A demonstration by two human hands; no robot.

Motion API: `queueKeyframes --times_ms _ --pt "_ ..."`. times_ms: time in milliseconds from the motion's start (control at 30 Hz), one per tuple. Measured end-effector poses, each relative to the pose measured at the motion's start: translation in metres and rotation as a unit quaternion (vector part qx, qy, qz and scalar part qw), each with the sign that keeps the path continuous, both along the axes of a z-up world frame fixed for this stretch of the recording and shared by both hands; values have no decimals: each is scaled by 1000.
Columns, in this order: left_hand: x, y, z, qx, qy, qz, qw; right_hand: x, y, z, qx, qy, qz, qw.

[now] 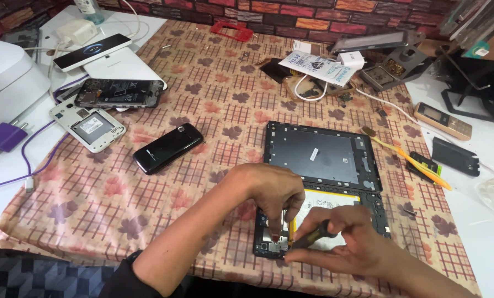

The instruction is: The person uses a screwdriver to remove screws from a disassembled tablet lying on a table. They carefully unscrew multiple fasteners around the internal frame and battery area, then set the screwdriver down and lift a small internal component from the device.

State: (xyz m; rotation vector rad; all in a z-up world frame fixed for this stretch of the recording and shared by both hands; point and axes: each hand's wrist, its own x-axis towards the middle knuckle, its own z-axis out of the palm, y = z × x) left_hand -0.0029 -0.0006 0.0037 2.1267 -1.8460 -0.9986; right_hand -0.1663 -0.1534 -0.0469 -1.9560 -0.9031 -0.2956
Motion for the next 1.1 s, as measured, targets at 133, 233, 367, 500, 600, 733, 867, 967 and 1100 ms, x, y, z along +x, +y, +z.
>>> queueKeyframes --times_ms 133,233,367,500,600,733,867,967,1100 --pt "2 1 1 45 14 22 999 -4 -3 -8 1 72 57 996" --pt "2 0 1 20 19 -2 1000 -1 -11 2 -20 77 23 997" --pt "-1 0 0 -17 -13 -7 1000 20 -35 37 55 146 -116 981" --pt "-8 1 2 5 -42 33 999 33 -82 71 61 192 -238 950" --pt "-10 2 8 30 -26 53 998 39 -98 67 46 202 -287 935" --pt "-13 4 13 23 -27 47 998 47 -95 53 24 180 -326 928" --pt "-12 4 16 44 -16 59 997 50 -88 49 30 177 -353 918" --pt "-12 5 16 42 -13 62 997 51 -84 48 34 164 -335 927" --pt "-9 4 11 46 -16 59 997 53 -81 45 38 173 -350 920"
